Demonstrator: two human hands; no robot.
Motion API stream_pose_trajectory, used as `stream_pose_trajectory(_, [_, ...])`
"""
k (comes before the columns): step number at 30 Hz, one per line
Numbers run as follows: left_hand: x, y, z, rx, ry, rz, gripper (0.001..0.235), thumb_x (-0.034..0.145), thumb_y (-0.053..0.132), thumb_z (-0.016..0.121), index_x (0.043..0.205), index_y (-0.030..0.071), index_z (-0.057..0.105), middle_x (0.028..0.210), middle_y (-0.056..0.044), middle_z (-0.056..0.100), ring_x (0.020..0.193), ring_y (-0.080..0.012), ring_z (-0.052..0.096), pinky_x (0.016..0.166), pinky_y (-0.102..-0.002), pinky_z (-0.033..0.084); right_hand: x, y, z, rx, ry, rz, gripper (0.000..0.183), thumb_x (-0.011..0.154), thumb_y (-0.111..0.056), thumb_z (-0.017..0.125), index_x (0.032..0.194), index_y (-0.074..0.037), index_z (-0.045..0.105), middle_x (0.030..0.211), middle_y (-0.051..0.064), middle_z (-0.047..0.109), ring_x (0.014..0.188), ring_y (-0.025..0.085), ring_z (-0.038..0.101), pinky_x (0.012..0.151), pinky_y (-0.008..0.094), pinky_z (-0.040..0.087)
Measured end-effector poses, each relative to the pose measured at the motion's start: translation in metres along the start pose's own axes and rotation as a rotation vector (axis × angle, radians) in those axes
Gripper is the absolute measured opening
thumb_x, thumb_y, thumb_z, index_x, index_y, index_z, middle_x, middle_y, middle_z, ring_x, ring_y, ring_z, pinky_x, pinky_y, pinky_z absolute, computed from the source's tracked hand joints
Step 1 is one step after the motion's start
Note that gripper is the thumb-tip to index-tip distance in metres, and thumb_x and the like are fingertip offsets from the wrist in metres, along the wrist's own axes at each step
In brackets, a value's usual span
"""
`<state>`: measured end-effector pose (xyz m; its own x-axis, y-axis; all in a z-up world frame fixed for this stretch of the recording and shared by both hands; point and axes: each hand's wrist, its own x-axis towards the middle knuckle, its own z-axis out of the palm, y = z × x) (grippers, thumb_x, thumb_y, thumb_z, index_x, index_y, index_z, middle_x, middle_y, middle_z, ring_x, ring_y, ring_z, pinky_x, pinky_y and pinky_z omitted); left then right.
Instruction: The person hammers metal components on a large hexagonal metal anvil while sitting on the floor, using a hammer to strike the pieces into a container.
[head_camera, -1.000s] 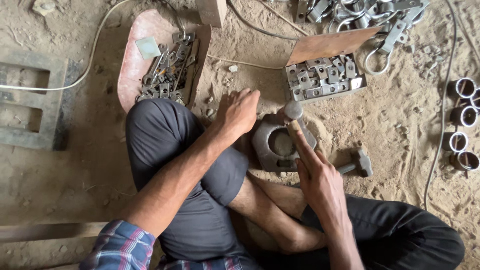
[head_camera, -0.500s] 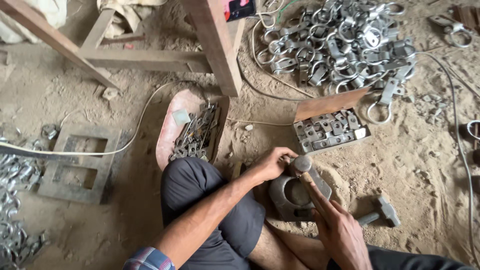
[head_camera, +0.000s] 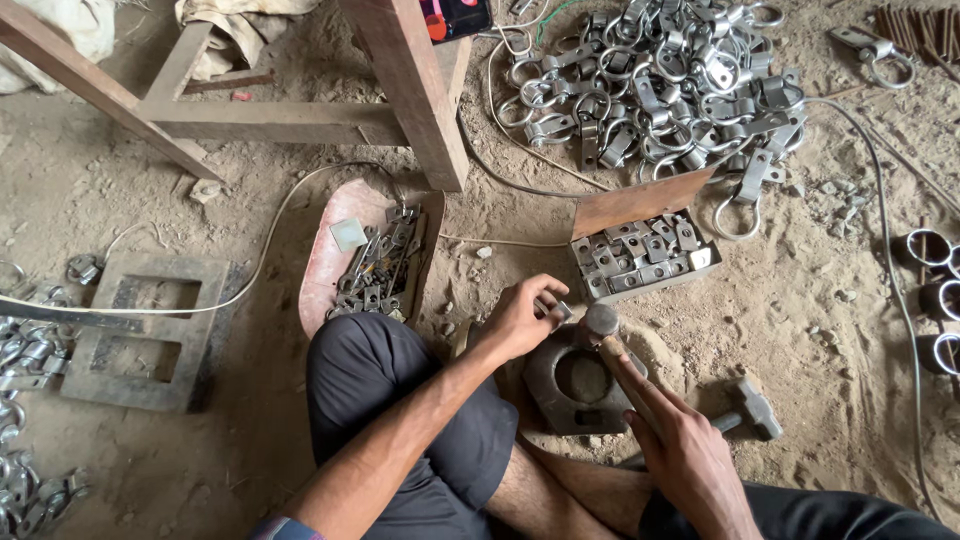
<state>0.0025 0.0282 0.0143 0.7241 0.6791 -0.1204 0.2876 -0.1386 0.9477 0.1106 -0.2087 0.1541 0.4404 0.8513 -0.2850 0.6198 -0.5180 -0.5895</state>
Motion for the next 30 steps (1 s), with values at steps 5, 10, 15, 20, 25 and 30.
stream_pose_trajectory(5, [-0.015, 0.024, 0.002, 0.527, -0.047, 0.207, 0.014, 0.094, 0.005, 0.075, 0.108, 0.007, 0.072, 0.100, -0.005, 0.070, 0.079, -0.0176, 0.069, 0.067, -0.033, 0.058, 0.000, 0.001, -0.005, 0.009, 0.022, -0.051, 0.072, 0.090, -0.027, 0.062, 0.158, -0.039, 0.042, 0.130, 0.012, 0.070, 0.089, 0.036, 0.077, 0.075, 0.047, 0.064])
stream_pose_trajectory(10, [-0.019, 0.018, 0.014, 0.664, -0.147, 0.244, 0.042, 0.083, 0.001, 0.077, 0.123, 0.000, 0.066, 0.114, -0.012, 0.063, 0.083, -0.0215, 0.067, 0.067, -0.031, 0.062, 0.002, 0.006, -0.006, 0.005, 0.005, -0.041, 0.070, 0.091, -0.027, 0.066, 0.156, -0.039, 0.044, 0.125, 0.012, 0.071, 0.091, 0.035, 0.077, 0.077, 0.046, 0.064])
stream_pose_trajectory(15, [-0.012, 0.004, 0.016, 0.568, -0.003, 0.454, 0.053, 0.067, 0.013, 0.091, 0.114, 0.000, 0.068, 0.130, -0.023, 0.053, 0.105, -0.0348, 0.060, 0.072, -0.038, 0.060, 0.003, 0.008, -0.006, 0.050, 0.053, -0.086, 0.066, 0.089, -0.022, 0.065, 0.152, -0.035, 0.046, 0.121, 0.013, 0.073, 0.096, 0.038, 0.074, 0.077, 0.047, 0.062])
stream_pose_trajectory(20, [-0.009, 0.027, 0.008, 0.640, -0.232, 0.218, 0.057, 0.070, 0.020, 0.092, 0.117, 0.002, 0.067, 0.101, -0.010, 0.056, 0.085, -0.0227, 0.062, 0.071, -0.035, 0.058, 0.004, 0.003, -0.010, 0.052, 0.062, -0.127, 0.070, 0.087, -0.020, 0.065, 0.154, -0.034, 0.048, 0.128, 0.014, 0.069, 0.095, 0.040, 0.073, 0.075, 0.048, 0.060])
stream_pose_trajectory(25, [-0.008, 0.042, -0.007, 0.746, -0.292, 0.216, 0.045, 0.076, 0.020, 0.090, 0.109, 0.000, 0.068, 0.101, -0.009, 0.058, 0.086, -0.0228, 0.064, 0.077, -0.035, 0.059, 0.003, 0.005, -0.013, 0.034, 0.088, -0.133, 0.061, 0.090, -0.023, 0.065, 0.149, -0.030, 0.050, 0.123, 0.016, 0.071, 0.096, 0.041, 0.071, 0.075, 0.048, 0.060])
stream_pose_trajectory(30, [-0.011, 0.021, -0.008, 0.638, -0.282, 0.212, 0.038, 0.080, 0.011, 0.084, 0.115, 0.003, 0.070, 0.101, -0.007, 0.059, 0.090, -0.0235, 0.066, 0.083, -0.037, 0.059, 0.000, 0.010, -0.021, -0.053, -0.072, 0.039, 0.066, 0.093, -0.028, 0.061, 0.156, -0.041, 0.046, 0.115, 0.009, 0.074, 0.076, 0.029, 0.076, 0.071, 0.044, 0.062])
